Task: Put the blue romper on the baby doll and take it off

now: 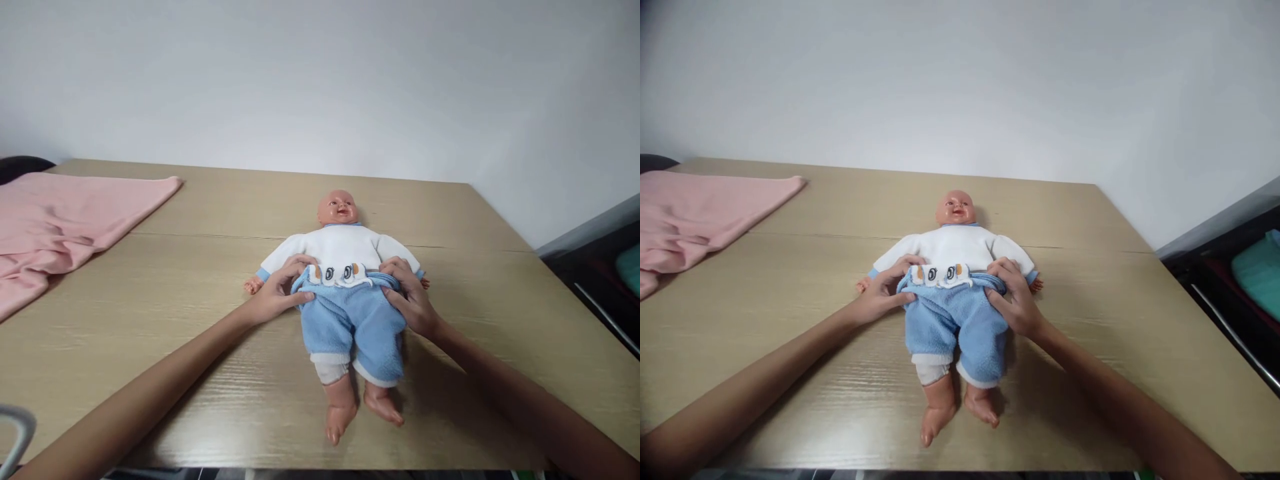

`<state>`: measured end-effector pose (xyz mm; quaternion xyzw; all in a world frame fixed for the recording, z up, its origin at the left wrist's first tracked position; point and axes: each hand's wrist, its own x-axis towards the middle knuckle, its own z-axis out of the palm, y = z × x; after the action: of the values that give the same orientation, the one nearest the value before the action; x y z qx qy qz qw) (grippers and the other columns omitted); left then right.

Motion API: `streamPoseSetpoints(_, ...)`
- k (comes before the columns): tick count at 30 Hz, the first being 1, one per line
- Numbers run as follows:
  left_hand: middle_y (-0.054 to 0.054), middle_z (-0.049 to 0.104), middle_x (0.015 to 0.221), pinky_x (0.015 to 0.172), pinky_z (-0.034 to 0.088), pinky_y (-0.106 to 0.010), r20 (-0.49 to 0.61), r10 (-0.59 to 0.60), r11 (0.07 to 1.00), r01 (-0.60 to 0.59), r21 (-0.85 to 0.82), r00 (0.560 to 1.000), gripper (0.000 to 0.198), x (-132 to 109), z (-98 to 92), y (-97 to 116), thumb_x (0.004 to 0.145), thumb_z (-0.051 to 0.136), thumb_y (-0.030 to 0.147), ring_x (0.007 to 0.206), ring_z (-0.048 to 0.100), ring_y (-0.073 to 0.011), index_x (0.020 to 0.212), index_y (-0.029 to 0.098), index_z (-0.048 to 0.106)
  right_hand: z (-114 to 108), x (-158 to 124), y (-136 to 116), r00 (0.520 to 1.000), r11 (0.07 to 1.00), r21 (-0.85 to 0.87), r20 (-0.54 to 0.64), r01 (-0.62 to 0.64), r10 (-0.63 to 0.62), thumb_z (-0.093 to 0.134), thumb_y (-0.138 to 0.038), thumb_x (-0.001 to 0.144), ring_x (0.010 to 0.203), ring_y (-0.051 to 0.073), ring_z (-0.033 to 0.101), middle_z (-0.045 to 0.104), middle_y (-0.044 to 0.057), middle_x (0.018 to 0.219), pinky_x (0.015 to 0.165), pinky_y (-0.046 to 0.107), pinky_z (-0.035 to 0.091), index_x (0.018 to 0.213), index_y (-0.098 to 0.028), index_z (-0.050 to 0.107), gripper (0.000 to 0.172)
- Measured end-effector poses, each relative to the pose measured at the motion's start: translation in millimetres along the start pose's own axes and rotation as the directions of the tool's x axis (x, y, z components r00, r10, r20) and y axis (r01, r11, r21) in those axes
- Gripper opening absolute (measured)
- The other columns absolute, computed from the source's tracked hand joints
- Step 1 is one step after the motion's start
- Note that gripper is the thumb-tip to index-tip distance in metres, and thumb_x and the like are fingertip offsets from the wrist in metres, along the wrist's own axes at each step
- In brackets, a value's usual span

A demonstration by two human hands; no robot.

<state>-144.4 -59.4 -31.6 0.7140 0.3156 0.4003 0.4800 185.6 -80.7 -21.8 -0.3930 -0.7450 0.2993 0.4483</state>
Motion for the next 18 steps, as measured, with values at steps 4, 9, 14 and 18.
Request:
streamPoseSetpoints(4,-0.005,0.066,0.104,0.094,0.048,-0.034,-0.063,-0.176,0.96,0.156,-0.233,0.982,0.039,14,7.4,-9,0.1,0.077,0.058,0.099,0.06,-0.0225,0.103,0.021,0.068,3,24,10,0.972,0.97,0.095,-0.049,-0.223,0.229,0.065,-0.036,0.092,0.094,0.026,0.056,0.059,0.001,0.092,0.092,0.039,0.043,0.085,-0.026,0.062,0.013)
streamPoseSetpoints(9,0.0,0.055,0.078,0.077,0.045,-0.031,-0.086,-0.261,0.946,0.238,-0.219,0.961,0.053,17,11.4,-17,0.107,0.061,0.067,0.075,0.049,-0.0183,0.081,0.021,0.057,4,18,32,0.839,0.825,0.24,-0.067,-0.512,0.54,0.073,-0.055,0.085,0.084,0.024,0.05,0.053,-0.003,0.08,0.082,0.035,0.043,0.082,-0.028,0.061,0.03)
streamPoseSetpoints(14,-0.002,0.057,0.095,0.085,0.045,-0.031,-0.059,-0.219,0.974,0.214,-0.078,0.974,0.04,0,13.9,-9,0.105,0.069,0.06,0.092,0.053,-0.0217,0.101,0.021,0.065,-9,-7,24,0.838,0.794,0.296,0.044,-0.531,0.544,0.078,-0.066,0.091,0.092,0.024,0.055,0.061,0.0,0.093,0.088,0.035,0.046,0.095,-0.026,0.071,0.04)
streamPoseSetpoints(18,-0.005,0.059,0.105,0.095,0.047,-0.034,0.01,-0.198,0.977,0.198,-0.077,0.98,0.037,-7,16.7,-5,0.1,0.077,0.055,0.103,0.057,-0.0253,0.097,0.02,0.068,-13,-16,18,0.773,0.664,0.44,0.12,-0.604,0.624,0.084,-0.066,0.089,0.089,0.023,0.056,0.063,-0.001,0.093,0.084,0.034,0.049,0.099,-0.027,0.071,0.043)
